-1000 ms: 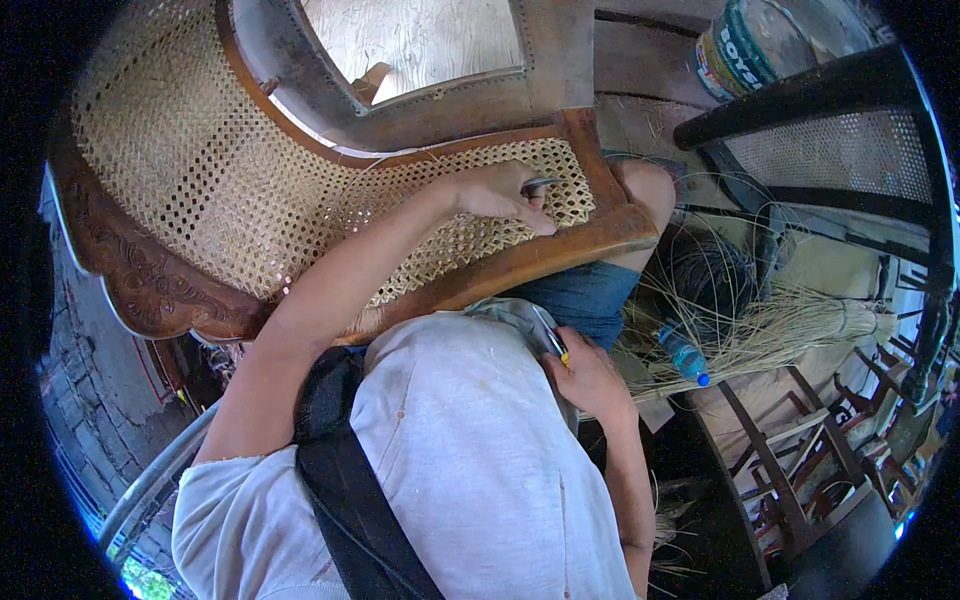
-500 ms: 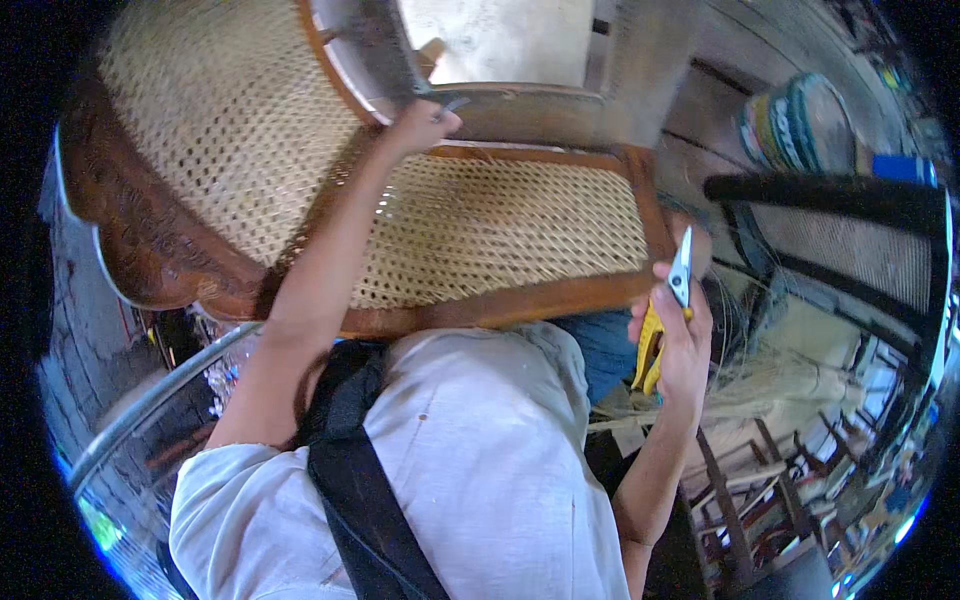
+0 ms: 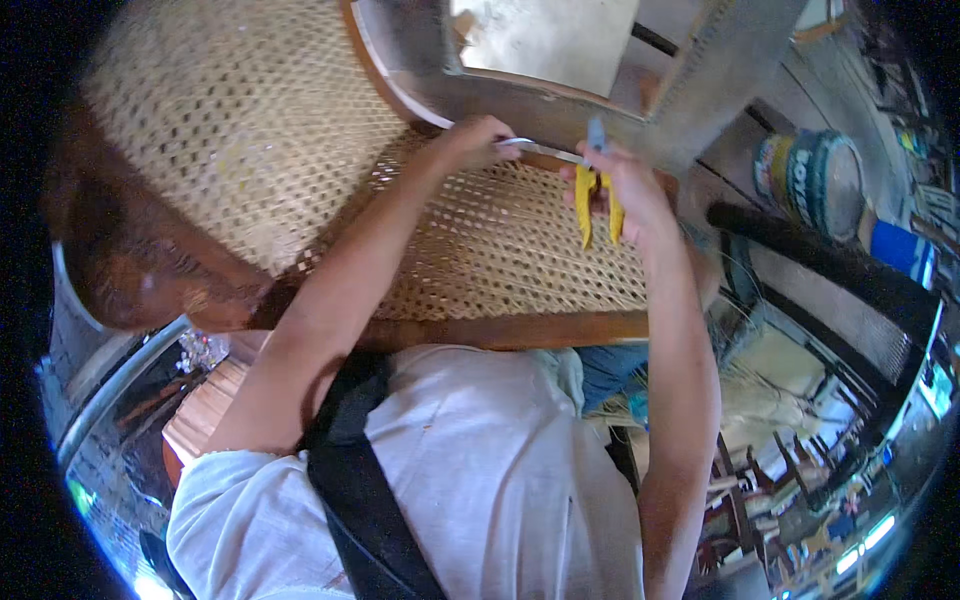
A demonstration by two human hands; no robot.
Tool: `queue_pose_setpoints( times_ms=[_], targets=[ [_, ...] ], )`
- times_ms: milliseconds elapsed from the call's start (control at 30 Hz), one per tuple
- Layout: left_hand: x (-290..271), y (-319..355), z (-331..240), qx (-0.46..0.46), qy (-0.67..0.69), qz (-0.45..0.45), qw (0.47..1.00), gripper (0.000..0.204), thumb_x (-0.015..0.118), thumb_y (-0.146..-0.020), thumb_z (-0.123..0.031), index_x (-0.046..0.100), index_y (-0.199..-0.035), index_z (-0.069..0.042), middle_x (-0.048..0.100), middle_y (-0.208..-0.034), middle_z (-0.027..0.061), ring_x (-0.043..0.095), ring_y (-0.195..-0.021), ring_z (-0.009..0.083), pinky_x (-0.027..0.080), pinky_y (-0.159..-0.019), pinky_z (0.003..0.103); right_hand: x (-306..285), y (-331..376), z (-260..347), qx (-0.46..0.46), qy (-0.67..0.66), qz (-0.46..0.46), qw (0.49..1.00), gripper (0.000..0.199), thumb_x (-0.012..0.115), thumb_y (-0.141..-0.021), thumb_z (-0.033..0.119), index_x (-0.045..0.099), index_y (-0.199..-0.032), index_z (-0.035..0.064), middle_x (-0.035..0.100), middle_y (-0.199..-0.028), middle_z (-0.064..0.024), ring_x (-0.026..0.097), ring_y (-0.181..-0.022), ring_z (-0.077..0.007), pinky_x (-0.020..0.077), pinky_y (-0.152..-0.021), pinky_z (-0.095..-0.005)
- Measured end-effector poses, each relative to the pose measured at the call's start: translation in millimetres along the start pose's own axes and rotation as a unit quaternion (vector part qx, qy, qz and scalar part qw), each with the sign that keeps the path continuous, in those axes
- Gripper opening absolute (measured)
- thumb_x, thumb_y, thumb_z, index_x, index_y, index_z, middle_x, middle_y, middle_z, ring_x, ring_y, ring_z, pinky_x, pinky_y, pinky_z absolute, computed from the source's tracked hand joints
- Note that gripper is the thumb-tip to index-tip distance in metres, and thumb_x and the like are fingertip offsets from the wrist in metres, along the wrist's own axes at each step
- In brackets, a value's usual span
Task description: The recorder is weaving rattan strands into a wooden chair frame to repair the seat or backrest.
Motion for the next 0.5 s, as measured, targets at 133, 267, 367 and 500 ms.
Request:
queue_pose_setpoints(
  times_ms=[133,267,367,500],
  targets=[
    [-10,2,1,-0.01,0.037,-0.023,0.999,0.03,0.07,-0.082,-0.033,0.069,-0.091,-0.004,0.068,-0.078,0.0137,0.065,-0.072,0.0241,0.05,-0.066,0.038,-51,22,23,-0.065,-0.06,-0.055,0.995,0.035,0.056,-0.094,0.022,0.052,-0.12,0.0,0.067,-0.092,-0.0169,0.066,-0.074,-0.0246,0.0559,-0.066,-0.0336],
    [-5,-3,4,-0.055,0.052,-0.007,0.997,0.037,0.071,-0.078,-0.043,0.071,-0.095,-0.009,0.069,-0.085,0.0145,0.067,-0.082,0.03,0.051,-0.075,0.041,-72,41,16,-0.078,-0.086,-0.084,0.99,0.033,0.059,-0.092,0.02,0.054,-0.118,-0.0003,0.066,-0.092,-0.0183,0.066,-0.077,-0.0248,0.0563,-0.07,-0.0342],
    [-6,-4,-1,-0.036,0.013,0.008,0.999,0.042,0.072,-0.076,-0.047,0.07,-0.096,-0.01,0.069,-0.085,0.0146,0.067,-0.082,0.0299,0.051,-0.074,0.041,-73,47,-3,-0.072,-0.109,-0.059,0.99,0.033,0.058,-0.093,0.02,0.055,-0.12,0.0018,0.067,-0.093,-0.0174,0.067,-0.076,-0.0246,0.0559,-0.069,-0.0338],
    [-7,-2,-7,-0.065,0.001,0.028,0.997,0.041,0.072,-0.076,-0.046,0.07,-0.094,-0.009,0.069,-0.085,0.0146,0.067,-0.082,0.0292,0.051,-0.074,0.04,-63,50,-17,-0.06,-0.084,-0.068,0.992,0.034,0.059,-0.093,0.022,0.055,-0.122,0.0049,0.068,-0.092,-0.0163,0.068,-0.073,-0.0234,0.0556,-0.068,-0.0327]
  ],
)
Point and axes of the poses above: each hand's wrist, its own y-axis away from the middle knuckle, its own x-axis out of the palm, z = x × y, the point moved 4 cm from there along -y, towards the middle knuckle
